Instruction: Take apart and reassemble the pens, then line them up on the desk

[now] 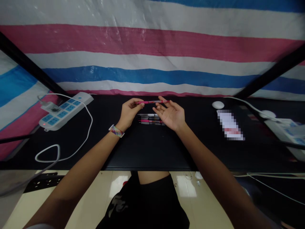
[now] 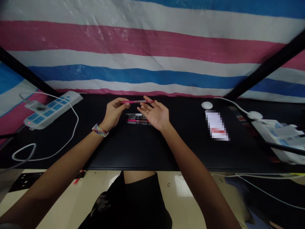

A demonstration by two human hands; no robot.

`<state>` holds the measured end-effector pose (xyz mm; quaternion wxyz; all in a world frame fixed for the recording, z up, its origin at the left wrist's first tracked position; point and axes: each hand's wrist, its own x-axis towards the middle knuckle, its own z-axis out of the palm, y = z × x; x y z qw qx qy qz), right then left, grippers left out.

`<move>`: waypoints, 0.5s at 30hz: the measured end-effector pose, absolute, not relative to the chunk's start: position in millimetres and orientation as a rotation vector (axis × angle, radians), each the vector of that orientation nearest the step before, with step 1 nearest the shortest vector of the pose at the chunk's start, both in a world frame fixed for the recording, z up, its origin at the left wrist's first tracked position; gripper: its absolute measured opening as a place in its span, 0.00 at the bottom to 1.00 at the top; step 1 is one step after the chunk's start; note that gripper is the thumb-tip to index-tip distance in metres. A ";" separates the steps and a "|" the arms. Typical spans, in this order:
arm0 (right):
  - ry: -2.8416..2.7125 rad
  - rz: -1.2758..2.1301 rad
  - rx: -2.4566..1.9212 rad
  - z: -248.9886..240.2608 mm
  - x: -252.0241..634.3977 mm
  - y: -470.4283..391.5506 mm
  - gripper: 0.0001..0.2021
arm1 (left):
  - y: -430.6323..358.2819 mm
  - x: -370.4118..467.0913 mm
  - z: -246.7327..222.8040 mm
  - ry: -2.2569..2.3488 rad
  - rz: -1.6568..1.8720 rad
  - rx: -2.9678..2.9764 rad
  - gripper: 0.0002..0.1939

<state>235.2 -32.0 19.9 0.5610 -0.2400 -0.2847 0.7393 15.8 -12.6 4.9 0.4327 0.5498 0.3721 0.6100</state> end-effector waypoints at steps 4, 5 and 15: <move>-0.652 1.709 -0.558 16.6 234.8 -30.1 0.12 | -13.5 16.9 4.3 0.910 1.501 1.357 0.11; -0.653 1.709 -0.558 16.1 234.6 -29.8 0.11 | -13.5 16.9 4.2 0.906 1.502 1.349 0.11; -0.628 1.714 -0.538 15.5 232.9 -30.1 0.10 | -13.3 17.1 4.6 0.907 1.500 1.328 0.12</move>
